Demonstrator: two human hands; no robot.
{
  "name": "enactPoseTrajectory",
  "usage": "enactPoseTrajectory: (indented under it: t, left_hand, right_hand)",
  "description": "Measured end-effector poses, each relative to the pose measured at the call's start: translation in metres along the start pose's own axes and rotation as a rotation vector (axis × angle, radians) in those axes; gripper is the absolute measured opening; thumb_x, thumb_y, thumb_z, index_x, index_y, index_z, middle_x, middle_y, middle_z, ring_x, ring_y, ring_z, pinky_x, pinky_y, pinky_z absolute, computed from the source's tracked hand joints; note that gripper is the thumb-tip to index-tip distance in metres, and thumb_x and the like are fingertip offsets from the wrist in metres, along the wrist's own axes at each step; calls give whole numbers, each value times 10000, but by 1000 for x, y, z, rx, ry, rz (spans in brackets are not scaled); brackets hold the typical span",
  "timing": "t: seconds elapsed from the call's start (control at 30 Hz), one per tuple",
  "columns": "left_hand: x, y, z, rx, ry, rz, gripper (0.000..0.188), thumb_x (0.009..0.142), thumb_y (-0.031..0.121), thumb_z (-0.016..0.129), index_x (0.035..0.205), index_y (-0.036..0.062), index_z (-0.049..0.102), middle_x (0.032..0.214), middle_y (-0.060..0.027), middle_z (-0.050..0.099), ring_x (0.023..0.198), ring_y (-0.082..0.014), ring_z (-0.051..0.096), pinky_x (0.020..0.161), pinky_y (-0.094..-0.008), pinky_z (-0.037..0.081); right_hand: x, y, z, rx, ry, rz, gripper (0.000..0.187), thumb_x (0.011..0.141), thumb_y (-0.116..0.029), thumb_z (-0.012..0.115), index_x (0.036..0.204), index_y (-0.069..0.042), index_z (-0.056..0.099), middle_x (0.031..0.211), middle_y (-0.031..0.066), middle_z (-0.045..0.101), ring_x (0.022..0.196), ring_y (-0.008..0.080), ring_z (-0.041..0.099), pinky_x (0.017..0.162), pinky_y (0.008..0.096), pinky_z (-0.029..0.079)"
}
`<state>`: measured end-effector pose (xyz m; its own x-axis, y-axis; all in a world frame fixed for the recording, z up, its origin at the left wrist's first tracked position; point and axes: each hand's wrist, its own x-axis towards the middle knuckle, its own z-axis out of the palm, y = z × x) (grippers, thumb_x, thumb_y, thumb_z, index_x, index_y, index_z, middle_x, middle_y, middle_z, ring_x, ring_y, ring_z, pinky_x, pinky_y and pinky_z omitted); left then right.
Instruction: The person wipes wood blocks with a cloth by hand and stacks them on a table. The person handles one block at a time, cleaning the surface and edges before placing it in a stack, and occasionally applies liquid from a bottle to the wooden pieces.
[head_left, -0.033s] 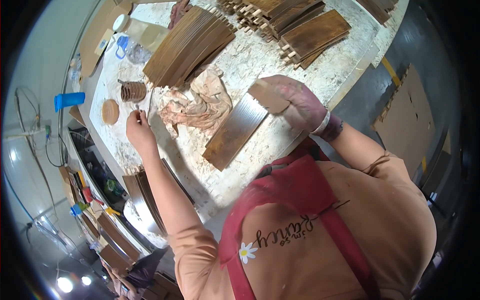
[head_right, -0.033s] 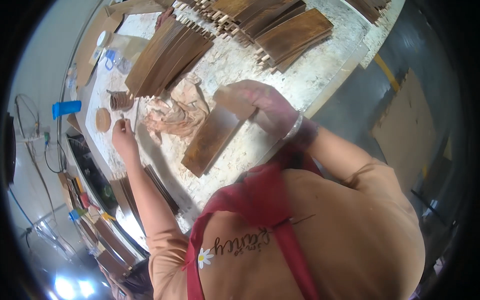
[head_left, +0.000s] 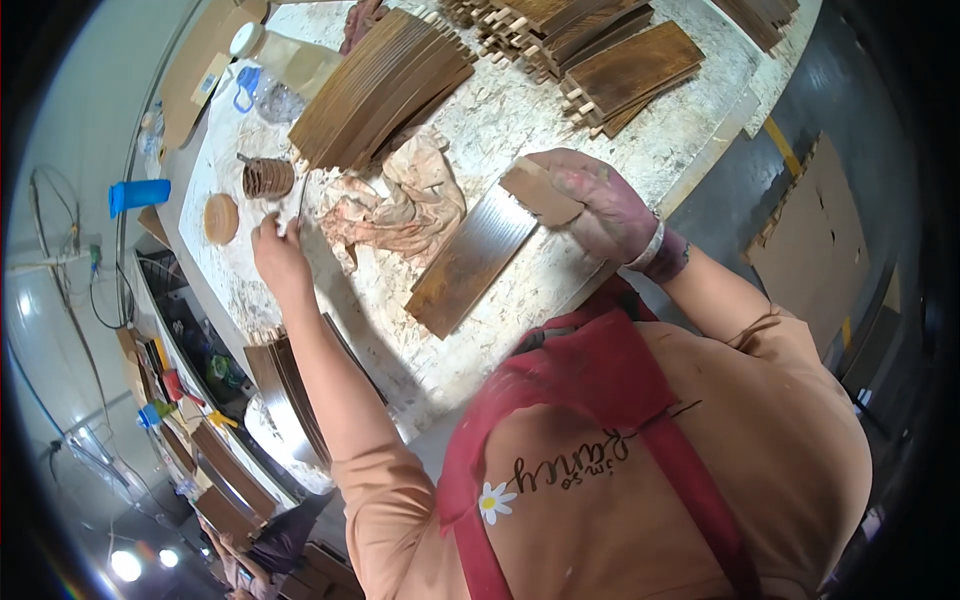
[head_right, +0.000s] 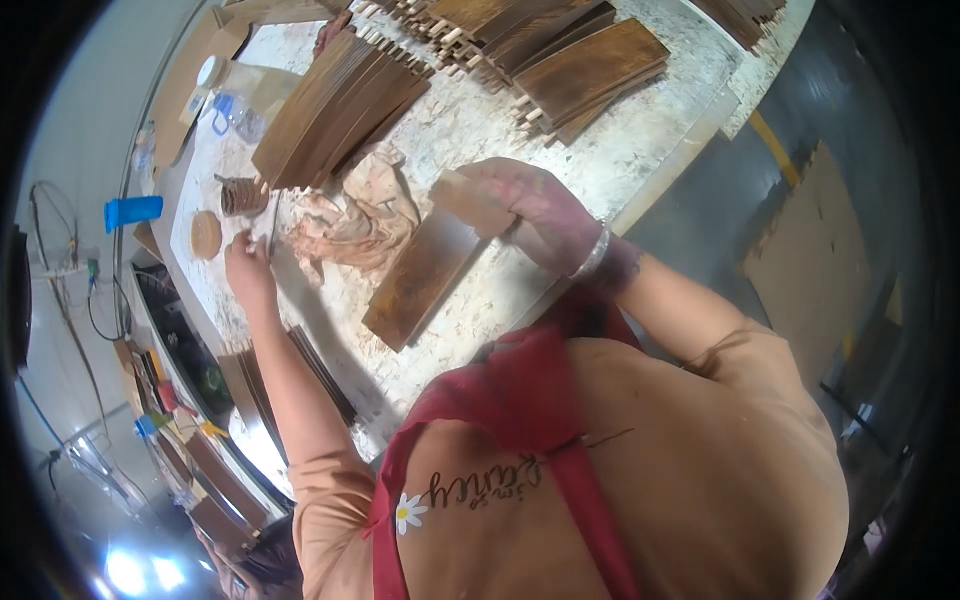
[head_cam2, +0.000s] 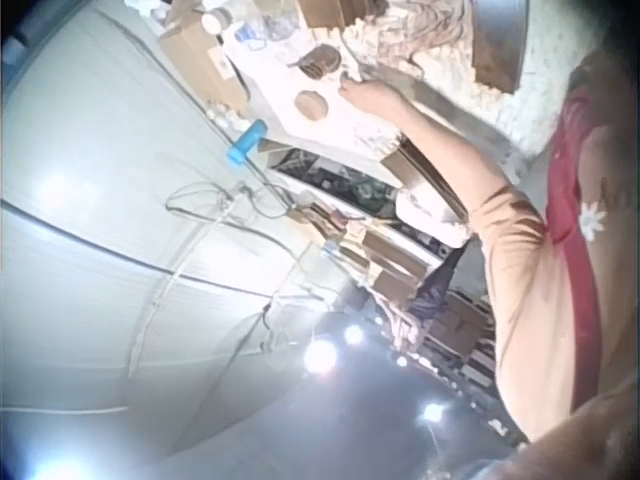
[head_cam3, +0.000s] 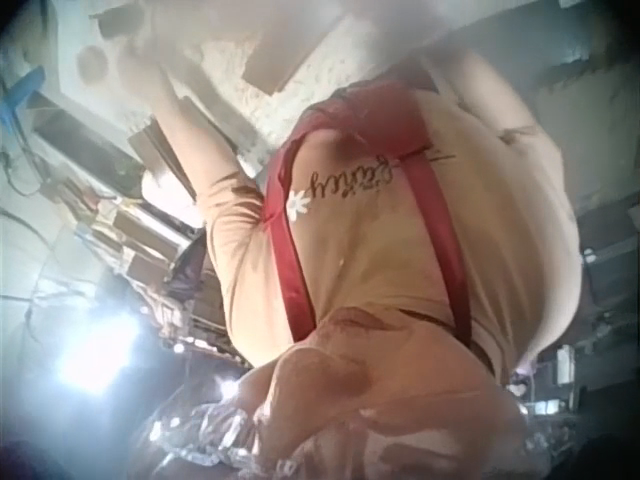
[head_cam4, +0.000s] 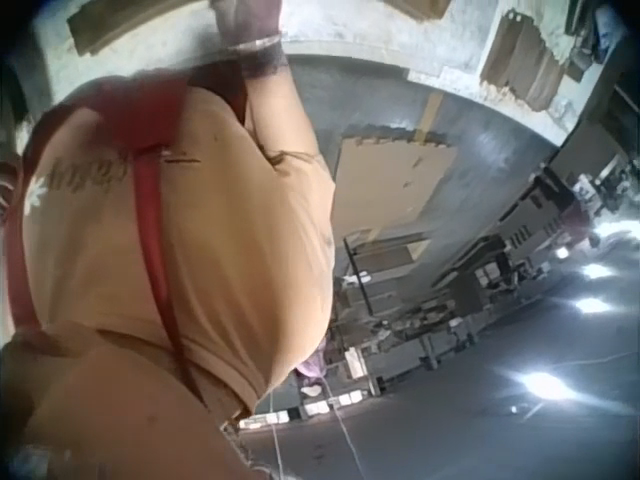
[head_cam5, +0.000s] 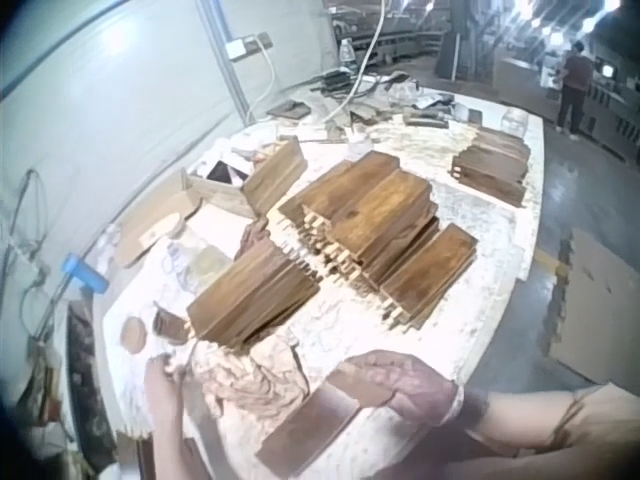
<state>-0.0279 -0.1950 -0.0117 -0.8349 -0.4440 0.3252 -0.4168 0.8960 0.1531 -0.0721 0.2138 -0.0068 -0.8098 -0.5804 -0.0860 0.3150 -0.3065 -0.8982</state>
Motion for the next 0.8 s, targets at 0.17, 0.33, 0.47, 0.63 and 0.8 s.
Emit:
enactPoseTrajectory:
  t: [0.17, 0.33, 0.47, 0.63, 0.8]
  left_hand:
    - [-16, 68, -34, -185, -185, -28, 526, 911, 363, 661, 1248, -35, 592, 1164, -215, 641, 1111, -340, 602, 971, -421, 469]
    - [-73, 85, 18, -194, -319, 230, 536, 802, 359, 754, 1171, -11, 633, 1209, -219, 580, 1096, -394, 551, 975, -448, 447]
    - [-61, 104, -10, -219, -311, 336, 402, 781, 292, 758, 1024, -21, 688, 1169, -231, 593, 1088, -385, 557, 918, -436, 458]
    - [-40, 181, -30, -575, -815, 289, 451, 854, 251, 674, 1203, -18, 573, 1148, -218, 612, 1050, -374, 582, 924, -438, 455]
    - [-41, 184, 5, -550, -816, 637, 370, 903, 230, 614, 1180, -6, 550, 1053, -233, 644, 950, -431, 612, 891, -445, 465]
  right_hand:
    - [-5, -9, 11, -75, -162, 125, 322, 974, -248, 585, 1222, -47, 625, 1142, 74, 668, 989, 149, 639, 836, 265, 527]
    - [21, 30, 48, -453, -456, -161, 319, 917, -285, 687, 1095, -22, 663, 1089, 105, 641, 1040, 215, 620, 901, 319, 495]
    - [25, 48, 49, -531, -616, -235, 393, 924, -350, 651, 1136, -19, 641, 1130, 151, 622, 1072, 308, 609, 941, 378, 473]
    - [23, 40, 48, -568, -621, -139, 371, 892, -323, 674, 1108, -22, 655, 1120, 147, 652, 1079, 323, 619, 959, 386, 469]
    - [19, 45, 50, -553, -600, -177, 412, 888, -363, 684, 1108, -16, 658, 1089, 149, 664, 1055, 325, 633, 945, 382, 476]
